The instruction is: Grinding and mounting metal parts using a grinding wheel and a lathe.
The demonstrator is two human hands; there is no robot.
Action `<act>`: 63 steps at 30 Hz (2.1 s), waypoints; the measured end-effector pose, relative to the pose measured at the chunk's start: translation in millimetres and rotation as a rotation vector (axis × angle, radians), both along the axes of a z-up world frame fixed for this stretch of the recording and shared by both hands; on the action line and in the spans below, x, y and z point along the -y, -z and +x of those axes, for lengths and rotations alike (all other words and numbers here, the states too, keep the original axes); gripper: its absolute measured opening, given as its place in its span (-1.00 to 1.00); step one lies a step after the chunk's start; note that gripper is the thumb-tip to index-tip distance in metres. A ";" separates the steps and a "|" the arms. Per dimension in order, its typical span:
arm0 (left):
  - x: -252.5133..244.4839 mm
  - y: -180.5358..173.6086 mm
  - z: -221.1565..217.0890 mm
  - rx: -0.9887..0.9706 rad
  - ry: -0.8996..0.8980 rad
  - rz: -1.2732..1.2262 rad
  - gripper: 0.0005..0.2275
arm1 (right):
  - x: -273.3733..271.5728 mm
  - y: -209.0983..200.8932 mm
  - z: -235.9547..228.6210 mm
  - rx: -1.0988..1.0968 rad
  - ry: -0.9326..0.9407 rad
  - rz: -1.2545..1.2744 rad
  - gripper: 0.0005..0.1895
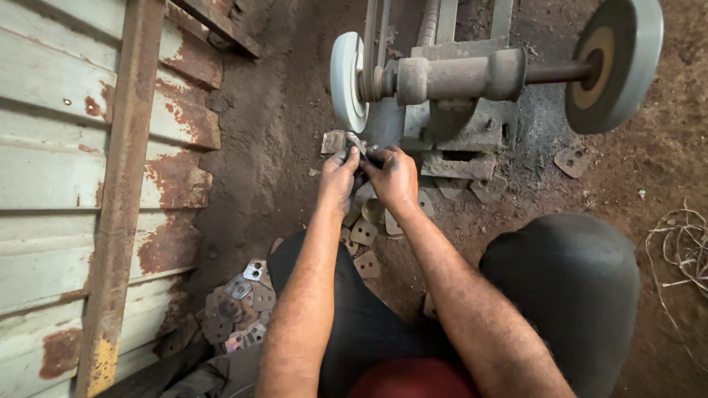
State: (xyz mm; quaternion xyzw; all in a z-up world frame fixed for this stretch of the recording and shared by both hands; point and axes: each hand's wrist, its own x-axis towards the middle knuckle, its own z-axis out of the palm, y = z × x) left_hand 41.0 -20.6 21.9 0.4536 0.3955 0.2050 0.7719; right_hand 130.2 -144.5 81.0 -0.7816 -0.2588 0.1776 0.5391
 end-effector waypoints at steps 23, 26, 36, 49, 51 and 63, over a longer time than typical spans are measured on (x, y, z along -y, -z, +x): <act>1.1 -8.3 1.7 0.048 0.003 -0.149 -0.79 | -0.3 1.6 -3.4 0.083 0.047 -0.012 -0.72; -3.6 3.9 0.1 0.009 -0.038 -0.127 -0.81 | -2.1 3.3 -2.1 0.087 0.030 -0.009 -0.72; -0.3 -4.5 3.0 -0.044 -0.103 -0.082 -0.86 | -3.3 0.9 0.3 0.016 0.008 0.040 -0.73; 6.1 -16.3 6.0 -0.057 -0.085 0.065 -0.83 | -2.0 -7.2 0.1 0.001 0.016 0.018 -0.72; 8.0 -17.8 6.7 -0.054 -0.080 0.072 -0.82 | -1.6 -8.5 -0.2 -0.018 0.017 0.015 -0.71; 10.5 -22.1 7.9 -0.086 -0.048 0.102 -0.80 | -1.0 -7.9 0.4 -0.026 0.022 -0.014 -0.71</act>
